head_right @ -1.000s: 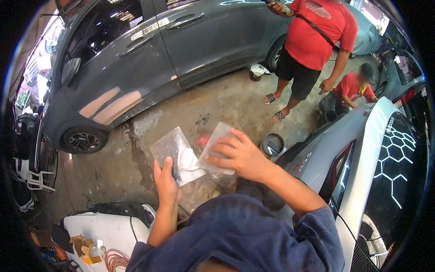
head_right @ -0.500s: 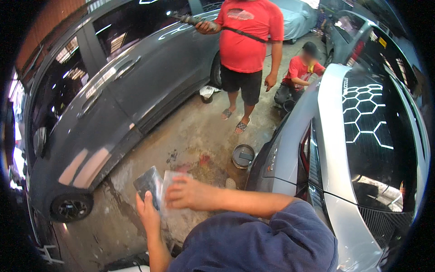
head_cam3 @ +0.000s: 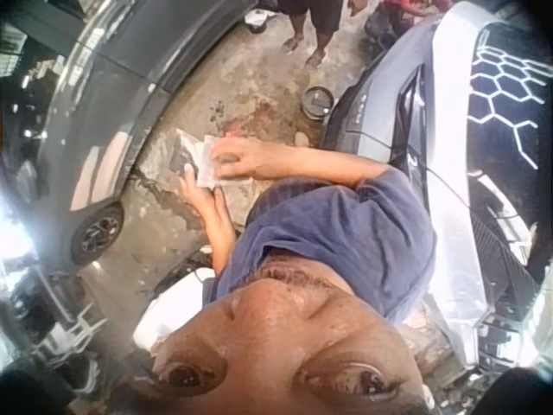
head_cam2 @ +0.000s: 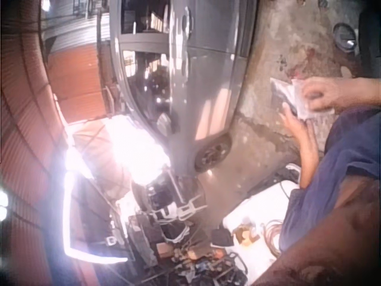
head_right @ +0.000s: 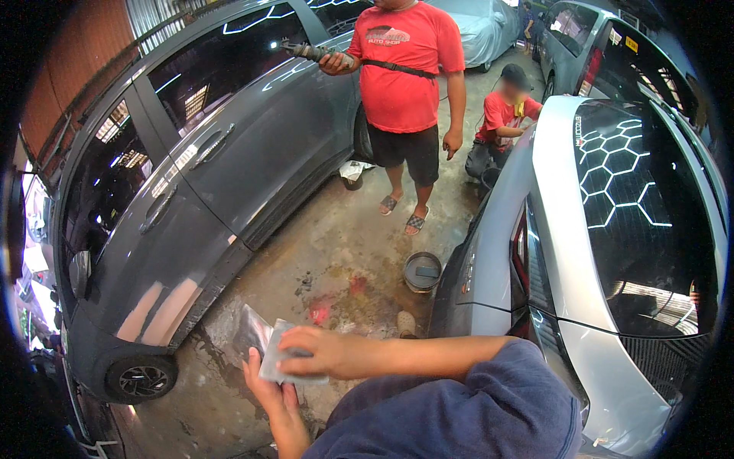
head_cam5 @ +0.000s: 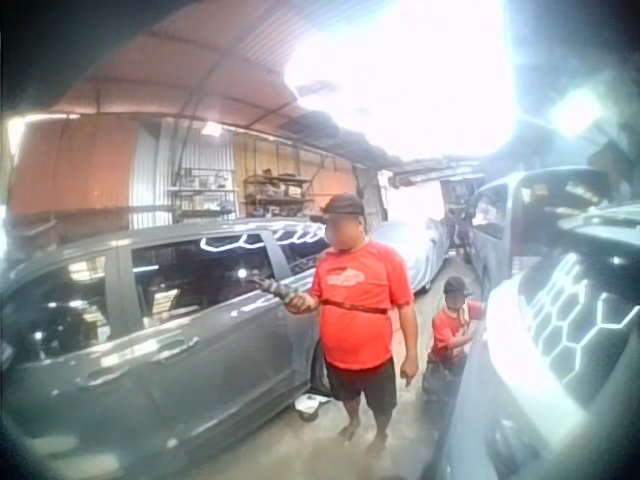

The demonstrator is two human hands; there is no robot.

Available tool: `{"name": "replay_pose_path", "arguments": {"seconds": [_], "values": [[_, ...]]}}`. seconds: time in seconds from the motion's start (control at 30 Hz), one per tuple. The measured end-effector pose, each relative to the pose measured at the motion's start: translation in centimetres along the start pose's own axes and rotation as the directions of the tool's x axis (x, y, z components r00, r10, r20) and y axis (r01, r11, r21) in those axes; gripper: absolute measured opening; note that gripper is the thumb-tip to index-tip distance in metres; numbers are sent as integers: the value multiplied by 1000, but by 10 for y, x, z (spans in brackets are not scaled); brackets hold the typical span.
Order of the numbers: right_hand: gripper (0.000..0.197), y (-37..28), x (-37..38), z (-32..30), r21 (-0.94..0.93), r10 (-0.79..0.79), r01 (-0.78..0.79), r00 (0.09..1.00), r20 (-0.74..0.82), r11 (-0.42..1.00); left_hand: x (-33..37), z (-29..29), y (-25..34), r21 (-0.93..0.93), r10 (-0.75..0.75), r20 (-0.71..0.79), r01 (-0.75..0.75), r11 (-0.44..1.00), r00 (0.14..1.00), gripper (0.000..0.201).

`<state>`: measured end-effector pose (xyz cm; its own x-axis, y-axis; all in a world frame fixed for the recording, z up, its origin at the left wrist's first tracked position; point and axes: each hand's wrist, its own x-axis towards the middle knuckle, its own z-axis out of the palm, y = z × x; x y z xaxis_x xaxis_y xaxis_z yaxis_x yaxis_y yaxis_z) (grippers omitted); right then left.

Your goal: The person prepares a sanding block by applying a substance from a can, then walks to a car and sands a section of the rear bumper. The person continues sanding the same area repeatedly.

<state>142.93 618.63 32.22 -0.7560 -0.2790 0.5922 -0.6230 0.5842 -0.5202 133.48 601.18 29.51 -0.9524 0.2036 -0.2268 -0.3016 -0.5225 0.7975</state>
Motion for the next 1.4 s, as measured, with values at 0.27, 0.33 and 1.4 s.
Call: {"name": "replay_pose_path", "arguments": {"seconds": [0.27, 0.33, 1.4], "values": [[53, 47, -24, -33, -403, 84, -44, 993, 83, 914, -16, 0, 4, 117, 159, 26, -161, 980, 987, 50], [51, 25, -7, -24, -395, -103, 119, 993, 61, 911, -15, 7, 12, 140, 159, 34, -162, 977, 987, 48], [50, -13, 4, -18, -177, -27, 36, 998, 51, 984, 10, 3, 11, 227, 250, 82, -262, 938, 965, 41]]}}
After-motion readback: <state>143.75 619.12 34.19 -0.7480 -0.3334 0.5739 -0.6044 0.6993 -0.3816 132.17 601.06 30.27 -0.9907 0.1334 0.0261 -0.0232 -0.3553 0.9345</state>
